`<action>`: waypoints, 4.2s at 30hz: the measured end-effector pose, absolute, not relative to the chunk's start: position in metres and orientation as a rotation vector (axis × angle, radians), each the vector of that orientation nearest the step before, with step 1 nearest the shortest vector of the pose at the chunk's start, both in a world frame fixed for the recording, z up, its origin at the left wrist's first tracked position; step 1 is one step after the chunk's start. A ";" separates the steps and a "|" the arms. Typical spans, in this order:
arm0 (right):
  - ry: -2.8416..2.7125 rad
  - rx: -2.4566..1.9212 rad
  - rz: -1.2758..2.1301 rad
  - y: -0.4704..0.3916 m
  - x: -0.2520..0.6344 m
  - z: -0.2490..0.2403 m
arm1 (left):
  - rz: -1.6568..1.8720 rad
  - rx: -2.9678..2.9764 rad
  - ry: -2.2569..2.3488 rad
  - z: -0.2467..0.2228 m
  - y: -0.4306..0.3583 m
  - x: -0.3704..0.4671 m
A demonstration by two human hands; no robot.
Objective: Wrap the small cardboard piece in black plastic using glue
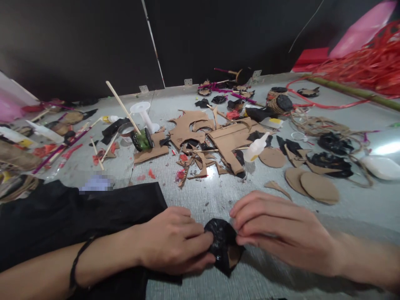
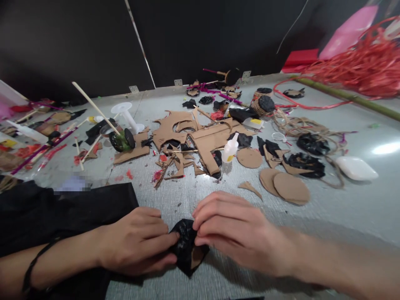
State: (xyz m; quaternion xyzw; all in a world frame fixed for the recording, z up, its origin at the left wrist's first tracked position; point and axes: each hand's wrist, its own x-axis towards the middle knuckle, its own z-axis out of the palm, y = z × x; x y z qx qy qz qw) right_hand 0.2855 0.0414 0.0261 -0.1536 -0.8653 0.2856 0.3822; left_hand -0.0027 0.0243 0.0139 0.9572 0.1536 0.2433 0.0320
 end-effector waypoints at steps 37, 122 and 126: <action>-2.300 -0.464 0.883 0.053 0.292 0.017 | 1.074 2.725 0.576 0.011 0.033 -0.007; -1.770 -0.818 1.558 0.050 0.288 0.025 | 1.073 2.809 0.631 0.008 0.028 -0.005; -1.763 -0.800 1.570 0.049 0.288 0.024 | 1.098 2.796 0.630 0.006 0.028 -0.005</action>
